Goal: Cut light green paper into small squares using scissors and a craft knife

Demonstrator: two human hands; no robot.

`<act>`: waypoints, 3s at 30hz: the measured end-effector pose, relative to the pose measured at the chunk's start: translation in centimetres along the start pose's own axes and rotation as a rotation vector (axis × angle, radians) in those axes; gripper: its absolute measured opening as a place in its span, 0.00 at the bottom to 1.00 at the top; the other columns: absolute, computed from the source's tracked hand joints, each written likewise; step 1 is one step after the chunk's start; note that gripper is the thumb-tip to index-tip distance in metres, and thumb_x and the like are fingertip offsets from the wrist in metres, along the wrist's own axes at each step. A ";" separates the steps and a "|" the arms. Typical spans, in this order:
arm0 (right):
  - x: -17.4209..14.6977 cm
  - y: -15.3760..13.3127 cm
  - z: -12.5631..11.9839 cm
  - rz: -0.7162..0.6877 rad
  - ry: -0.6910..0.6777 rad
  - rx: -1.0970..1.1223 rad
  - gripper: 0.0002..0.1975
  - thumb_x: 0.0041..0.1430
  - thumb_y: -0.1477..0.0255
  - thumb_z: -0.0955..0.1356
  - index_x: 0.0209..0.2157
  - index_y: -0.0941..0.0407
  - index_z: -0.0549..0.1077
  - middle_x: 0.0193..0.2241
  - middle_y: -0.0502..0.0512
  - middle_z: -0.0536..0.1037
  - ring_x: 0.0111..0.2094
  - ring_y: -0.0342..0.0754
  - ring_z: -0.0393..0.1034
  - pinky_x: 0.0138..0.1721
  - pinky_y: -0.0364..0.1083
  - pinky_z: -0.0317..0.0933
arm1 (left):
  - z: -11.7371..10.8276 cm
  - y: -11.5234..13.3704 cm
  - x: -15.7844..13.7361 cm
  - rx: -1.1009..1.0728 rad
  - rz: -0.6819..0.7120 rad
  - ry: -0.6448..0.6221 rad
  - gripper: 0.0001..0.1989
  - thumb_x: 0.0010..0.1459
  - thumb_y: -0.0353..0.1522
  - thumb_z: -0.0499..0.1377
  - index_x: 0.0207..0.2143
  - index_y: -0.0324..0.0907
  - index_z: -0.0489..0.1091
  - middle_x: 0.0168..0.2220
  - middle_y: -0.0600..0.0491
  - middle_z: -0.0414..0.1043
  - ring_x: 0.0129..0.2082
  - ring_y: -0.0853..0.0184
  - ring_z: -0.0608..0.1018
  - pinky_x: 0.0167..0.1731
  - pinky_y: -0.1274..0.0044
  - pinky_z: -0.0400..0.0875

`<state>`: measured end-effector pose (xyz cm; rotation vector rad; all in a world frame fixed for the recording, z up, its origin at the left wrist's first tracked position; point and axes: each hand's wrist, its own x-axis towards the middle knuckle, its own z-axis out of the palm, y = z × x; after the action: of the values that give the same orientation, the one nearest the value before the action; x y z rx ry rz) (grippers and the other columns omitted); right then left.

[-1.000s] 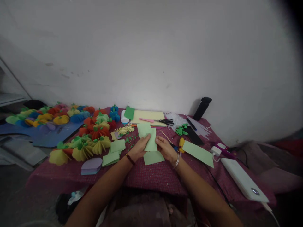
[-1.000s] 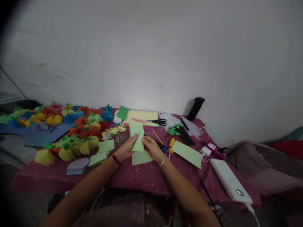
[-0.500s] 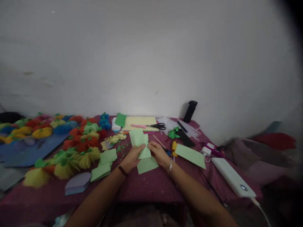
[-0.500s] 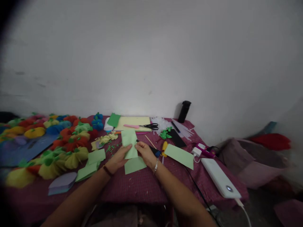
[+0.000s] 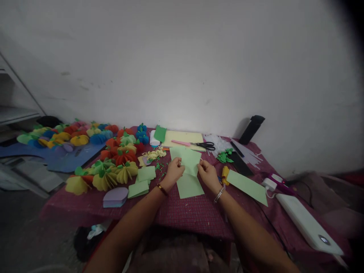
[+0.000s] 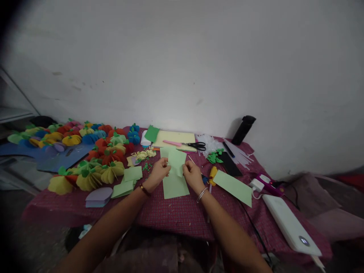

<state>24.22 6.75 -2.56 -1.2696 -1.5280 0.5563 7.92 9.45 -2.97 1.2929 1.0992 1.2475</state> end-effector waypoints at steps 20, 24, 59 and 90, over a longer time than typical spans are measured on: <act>0.4 -0.4 -0.4 0.236 -0.051 0.562 0.15 0.52 0.57 0.66 0.28 0.54 0.65 0.23 0.47 0.70 0.20 0.40 0.63 0.23 0.41 0.58 | -0.8 1.4 0.1 -0.214 -0.010 0.022 0.15 0.44 0.41 0.63 0.26 0.38 0.69 0.22 0.58 0.66 0.19 0.75 0.67 0.17 0.82 0.66; 0.4 -0.2 -0.3 0.254 -0.107 0.630 0.17 0.49 0.55 0.69 0.27 0.54 0.66 0.21 0.45 0.67 0.20 0.40 0.61 0.23 0.41 0.57 | -0.3 1.3 -0.1 -0.264 -0.079 -0.048 0.18 0.44 0.43 0.63 0.29 0.37 0.71 0.24 0.55 0.69 0.19 0.74 0.69 0.17 0.81 0.64; -0.6 -0.8 0.8 0.200 -0.197 0.660 0.14 0.47 0.64 0.71 0.36 0.53 0.68 0.27 0.47 0.72 0.24 0.42 0.65 0.27 0.42 0.59 | -0.2 2.0 -1.0 -0.324 -0.095 -0.335 0.14 0.44 0.33 0.65 0.35 0.36 0.72 0.26 0.53 0.75 0.20 0.71 0.72 0.22 0.79 0.65; 0.2 0.6 -0.9 -0.088 0.062 0.137 0.11 0.51 0.77 0.59 0.30 0.57 0.72 0.25 0.50 0.70 0.25 0.43 0.61 0.26 0.40 0.55 | -0.1 1.8 -0.7 -0.297 -0.165 -0.235 0.13 0.42 0.34 0.66 0.19 0.39 0.64 0.18 0.58 0.67 0.20 0.74 0.70 0.26 0.80 0.65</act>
<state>25.29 6.94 -2.67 -1.0997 -1.4621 0.5500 7.71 8.55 -1.26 1.0687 0.8015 1.0590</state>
